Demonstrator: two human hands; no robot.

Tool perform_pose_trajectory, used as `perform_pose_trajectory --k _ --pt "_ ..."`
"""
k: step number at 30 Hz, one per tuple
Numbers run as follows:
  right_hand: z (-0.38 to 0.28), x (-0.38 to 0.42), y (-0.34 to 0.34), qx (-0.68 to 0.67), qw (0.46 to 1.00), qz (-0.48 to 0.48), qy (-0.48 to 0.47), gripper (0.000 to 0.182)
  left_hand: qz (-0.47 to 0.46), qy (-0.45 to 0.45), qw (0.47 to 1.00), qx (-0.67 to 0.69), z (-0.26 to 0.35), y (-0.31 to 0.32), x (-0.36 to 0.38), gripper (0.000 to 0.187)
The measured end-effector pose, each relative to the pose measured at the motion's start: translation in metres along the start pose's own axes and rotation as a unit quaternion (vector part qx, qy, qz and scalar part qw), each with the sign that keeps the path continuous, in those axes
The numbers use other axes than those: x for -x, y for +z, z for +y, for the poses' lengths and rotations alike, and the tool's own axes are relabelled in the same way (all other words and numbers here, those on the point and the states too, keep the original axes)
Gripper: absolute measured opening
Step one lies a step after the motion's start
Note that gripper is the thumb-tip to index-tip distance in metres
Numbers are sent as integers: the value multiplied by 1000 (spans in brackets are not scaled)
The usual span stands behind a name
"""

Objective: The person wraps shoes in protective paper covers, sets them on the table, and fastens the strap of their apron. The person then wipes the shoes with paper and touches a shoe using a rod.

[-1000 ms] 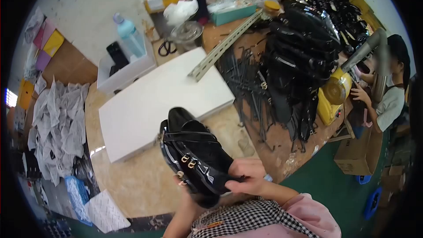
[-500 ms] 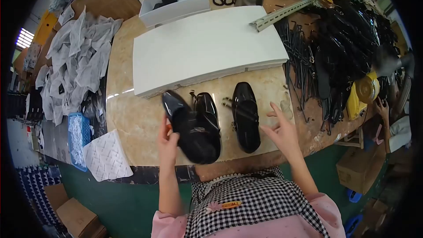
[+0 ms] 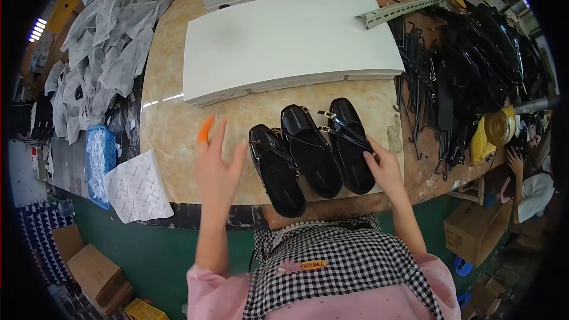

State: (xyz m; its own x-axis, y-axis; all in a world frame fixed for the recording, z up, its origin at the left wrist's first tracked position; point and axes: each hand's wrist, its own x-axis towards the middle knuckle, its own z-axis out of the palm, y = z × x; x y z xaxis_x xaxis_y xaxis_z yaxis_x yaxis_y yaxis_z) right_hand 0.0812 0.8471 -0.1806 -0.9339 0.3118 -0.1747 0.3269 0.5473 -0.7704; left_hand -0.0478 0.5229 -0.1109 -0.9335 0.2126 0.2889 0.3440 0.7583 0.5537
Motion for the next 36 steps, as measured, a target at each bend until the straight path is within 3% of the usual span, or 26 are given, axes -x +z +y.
perform_pose_trajectory --k 1,3,4,6,7,8,9,10,11,12,13,14,16,19,21,22,23,24,25,27,29,36 --pt "0 0 1 -1 1000 -1 3 40 40 112 993 -26 9 -1 -26 52" --pt "-6 -6 4 21 1000 -8 -6 40 84 209 974 23 45 10 -75 35" --pt "-12 -4 1 16 1000 -3 -8 40 84 214 973 20 49 11 -77 35" --pt "-26 1 -19 21 996 30 -87 38 -167 229 959 19 57 16 -88 18" --pt "-25 6 -30 22 995 41 -91 38 -329 193 924 22 71 3 -78 26" --pt "-19 14 -42 13 997 67 -45 37 -451 221 865 3 59 5 -55 30" --pt "-12 22 -52 1 996 88 2 36 -576 190 793 -58 47 0 -22 35" --pt "-4 31 -59 -1 996 89 -2 36 -606 195 764 -101 11 2 32 27" --pt "4 40 -66 -24 997 78 12 35 -622 270 723 -128 -3 -24 63 43" --pt "10 48 -70 -48 997 63 26 34 -846 75 502 -165 -11 -31 82 49" --pt "11 54 -74 -50 997 59 24 34 -915 -88 370 -131 -57 -33 141 54" --pt "11 60 -77 -43 998 32 33 34 -893 -250 361 -104 -78 -46 185 59" --pt "7 64 -79 -42 998 5 47 33 -792 -292 535 37 -83 -71 253 38" --pt "1 69 -92 28 999 -23 17 32 -799 -286 528 35 -112 -65 277 38" --pt "1 75 -101 23 998 -31 54 30 -803 -281 524 41 -114 -61 293 39" --pt "17 83 -106 -37 989 -100 105 27 -805 -280 521 45 -115 -61 301 39" --pt "25 93 -109 -36 988 -101 112 27 -807 -278 518 47 -115 -62 309 39" --pt "30 100 -111 -45 934 -300 191 26 -808 -275 519 48 -118 -59 312 39" --pt "37 110 -112 -56 835 -482 261 26 -810 -269 518 47 -121 -57 313 39" --pt "92 169 -81 -36 721 -604 337 24 -817 -254 516 43 -130 -50 311 40" --pt "121 231 -45 5 617 -708 345 25 -824 -239 512 43 -138 -40 311 40" --pt "122 273 -52 -63 620 -663 415 25 -848 -202 488 49 -147 -15 321 41"
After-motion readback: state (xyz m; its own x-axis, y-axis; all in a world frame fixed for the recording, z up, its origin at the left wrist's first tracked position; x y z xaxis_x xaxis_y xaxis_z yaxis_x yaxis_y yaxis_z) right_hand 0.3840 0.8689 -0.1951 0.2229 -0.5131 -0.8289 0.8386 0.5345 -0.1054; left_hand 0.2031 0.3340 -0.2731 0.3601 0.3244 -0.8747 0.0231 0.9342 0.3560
